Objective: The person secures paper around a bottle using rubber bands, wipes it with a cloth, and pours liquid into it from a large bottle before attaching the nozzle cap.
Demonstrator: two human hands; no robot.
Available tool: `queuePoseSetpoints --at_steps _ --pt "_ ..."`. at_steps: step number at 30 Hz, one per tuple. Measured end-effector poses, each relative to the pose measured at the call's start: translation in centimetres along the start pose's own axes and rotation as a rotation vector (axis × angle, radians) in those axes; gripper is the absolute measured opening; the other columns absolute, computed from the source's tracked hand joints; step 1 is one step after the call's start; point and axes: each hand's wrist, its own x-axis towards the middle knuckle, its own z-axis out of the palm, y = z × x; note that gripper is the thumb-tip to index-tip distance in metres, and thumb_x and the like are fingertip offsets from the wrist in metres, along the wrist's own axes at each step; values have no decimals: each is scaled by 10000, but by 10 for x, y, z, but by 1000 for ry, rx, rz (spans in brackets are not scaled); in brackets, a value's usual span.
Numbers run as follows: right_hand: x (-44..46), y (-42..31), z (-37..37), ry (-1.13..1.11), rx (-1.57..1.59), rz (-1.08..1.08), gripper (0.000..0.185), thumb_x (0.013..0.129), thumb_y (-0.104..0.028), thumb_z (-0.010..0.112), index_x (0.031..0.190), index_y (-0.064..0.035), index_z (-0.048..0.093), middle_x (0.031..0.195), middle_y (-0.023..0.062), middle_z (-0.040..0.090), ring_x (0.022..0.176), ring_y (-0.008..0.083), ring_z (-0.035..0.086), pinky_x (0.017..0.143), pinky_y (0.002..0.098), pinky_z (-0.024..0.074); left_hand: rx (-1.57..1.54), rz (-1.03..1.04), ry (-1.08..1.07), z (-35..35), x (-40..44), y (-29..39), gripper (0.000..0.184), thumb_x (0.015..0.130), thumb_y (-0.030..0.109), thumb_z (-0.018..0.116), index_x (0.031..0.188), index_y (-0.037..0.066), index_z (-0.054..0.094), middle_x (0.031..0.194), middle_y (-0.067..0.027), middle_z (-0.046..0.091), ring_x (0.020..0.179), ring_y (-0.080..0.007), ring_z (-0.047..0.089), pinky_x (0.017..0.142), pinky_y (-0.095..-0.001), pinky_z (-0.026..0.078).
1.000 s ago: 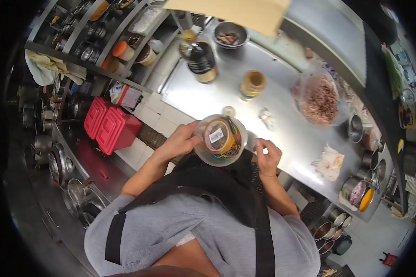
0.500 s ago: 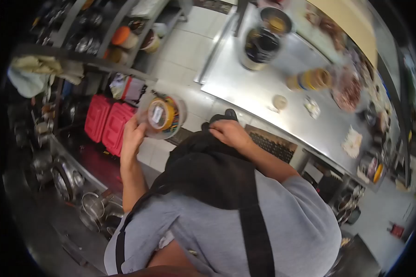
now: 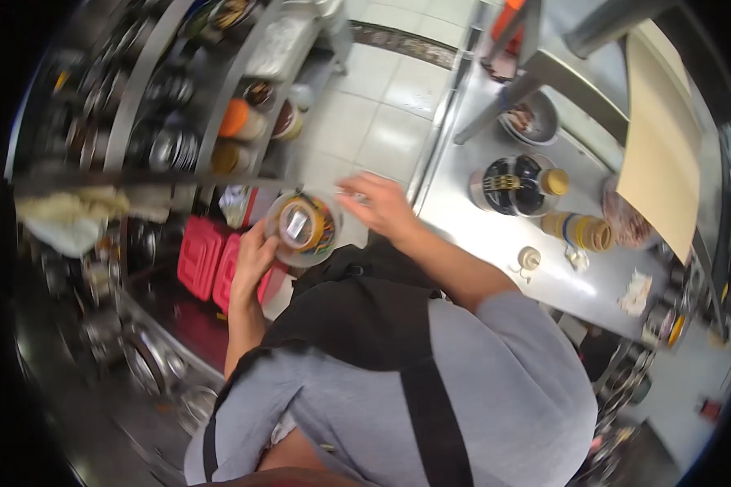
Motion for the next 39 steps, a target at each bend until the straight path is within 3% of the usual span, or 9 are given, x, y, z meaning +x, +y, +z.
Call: queuePoseSetpoints --at_steps 5,7,12,15,17,21,27,36,39 --pt "110 -8 36 -66 -151 -263 269 844 -209 703 1064 -57 681 973 102 663 888 302 636 782 381 531 -98 -153 -104 -22 57 3 394 775 70 502 1142 -23 613 893 -209 704 825 -290 698 765 -372 530" --pt "137 5 47 -306 -288 -315 233 834 -164 687 1036 -49 683 955 98 668 894 305 633 801 394 520 -172 -142 -117 -30 87 -3 415 763 33 497 1158 -20 613 911 -209 703 851 -277 697 776 -354 526" --pt "191 22 47 -136 -313 -259 219 816 -101 687 1019 -19 678 914 108 670 873 301 635 794 391 517 -115 -64 -202 -67 181 7 375 791 52 485 1134 -18 620 785 -225 688 696 -286 704 663 -385 540" --pt "237 24 39 -93 -394 -317 214 812 -77 689 1017 -16 679 947 110 680 887 301 641 789 383 524 -80 143 -177 -88 241 11 335 796 47 473 1087 -35 617 740 -216 674 618 -273 689 610 -379 541" --pt "264 19 32 74 -369 -178 212 819 -67 685 1025 -16 678 988 118 689 915 300 648 815 378 524 -146 144 -196 -91 280 13 354 795 44 472 1112 -35 609 740 -216 672 606 -272 686 601 -377 545" --pt "300 39 8 75 -450 -73 227 824 -50 665 1049 -24 665 992 133 687 939 306 648 837 380 512 -147 109 -376 -96 355 43 412 791 32 471 1175 -67 581 754 -230 672 601 -265 687 589 -380 558" --pt "353 83 -33 270 -567 -50 369 869 1 588 1232 -59 607 1165 145 667 1174 277 602 1037 472 419 -265 155 -555 -57 470 79 364 800 37 477 1122 -92 588 789 -235 674 630 -261 698 562 -365 564" --pt "494 149 -171 281 -406 6 435 878 -114 673 1293 -36 567 1237 203 619 1149 357 597 980 397 473 -229 31 -527 -29 637 160 377 810 38 491 1154 -88 580 847 -229 681 583 -262 689 531 -361 563" --pt "540 170 -217 312 -385 11 383 888 -151 668 1244 -29 597 1220 218 616 1134 386 590 959 406 480 -393 -31 -430 -26 687 179 420 805 18 510 1212 -48 589 927 -176 678 711 -251 696 538 -335 572"
